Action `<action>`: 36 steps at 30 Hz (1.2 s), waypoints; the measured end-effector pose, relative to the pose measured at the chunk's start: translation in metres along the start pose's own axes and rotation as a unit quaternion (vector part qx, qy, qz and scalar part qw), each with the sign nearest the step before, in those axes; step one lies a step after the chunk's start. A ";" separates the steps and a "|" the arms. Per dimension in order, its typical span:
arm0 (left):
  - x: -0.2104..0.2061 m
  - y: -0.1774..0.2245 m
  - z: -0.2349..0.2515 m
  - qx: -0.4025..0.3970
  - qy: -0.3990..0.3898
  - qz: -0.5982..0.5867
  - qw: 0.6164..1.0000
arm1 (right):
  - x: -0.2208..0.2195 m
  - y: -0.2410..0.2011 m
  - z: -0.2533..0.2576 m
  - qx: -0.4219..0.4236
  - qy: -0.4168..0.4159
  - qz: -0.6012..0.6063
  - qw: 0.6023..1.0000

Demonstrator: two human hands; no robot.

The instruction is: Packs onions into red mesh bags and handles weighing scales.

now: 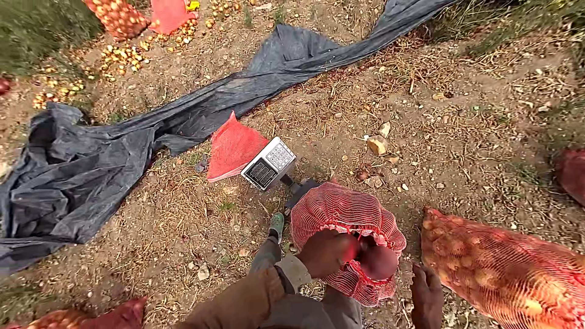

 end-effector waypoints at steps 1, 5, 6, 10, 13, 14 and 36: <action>0.007 -0.005 -0.002 0.009 0.014 -0.005 1.000 | -0.002 0.010 0.005 -0.012 -0.010 0.018 1.000; 0.068 -0.048 -0.026 0.062 0.128 -0.059 0.988 | -0.010 0.026 0.012 -0.057 -0.028 0.065 0.996; 0.097 -0.062 -0.033 0.066 0.180 -0.059 0.980 | -0.010 0.027 0.013 -0.062 -0.020 0.073 0.995; 0.214 -0.145 -0.031 0.101 0.308 0.071 0.943 | -0.001 0.038 0.014 -0.075 0.027 0.108 0.991; 0.267 -0.203 -0.014 0.130 0.298 0.081 0.942 | 0.000 0.062 0.005 -0.096 0.030 0.102 0.990; 0.276 -0.217 -0.009 0.144 0.285 0.061 0.946 | 0.000 0.070 -0.001 -0.109 0.032 0.099 0.989; 0.275 -0.262 0.031 0.229 0.217 0.019 0.949 | -0.018 0.158 -0.059 -0.268 -0.056 0.084 0.958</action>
Point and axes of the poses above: each hand's wrist, its own z-axis towards the middle knuckle, its own x-axis out of the back of the hand, y = z × x, the point moved 8 cm from there along z, towards the middle knuckle, and after that the axes turned 8 degrees about -y, right-handed, at the moved point
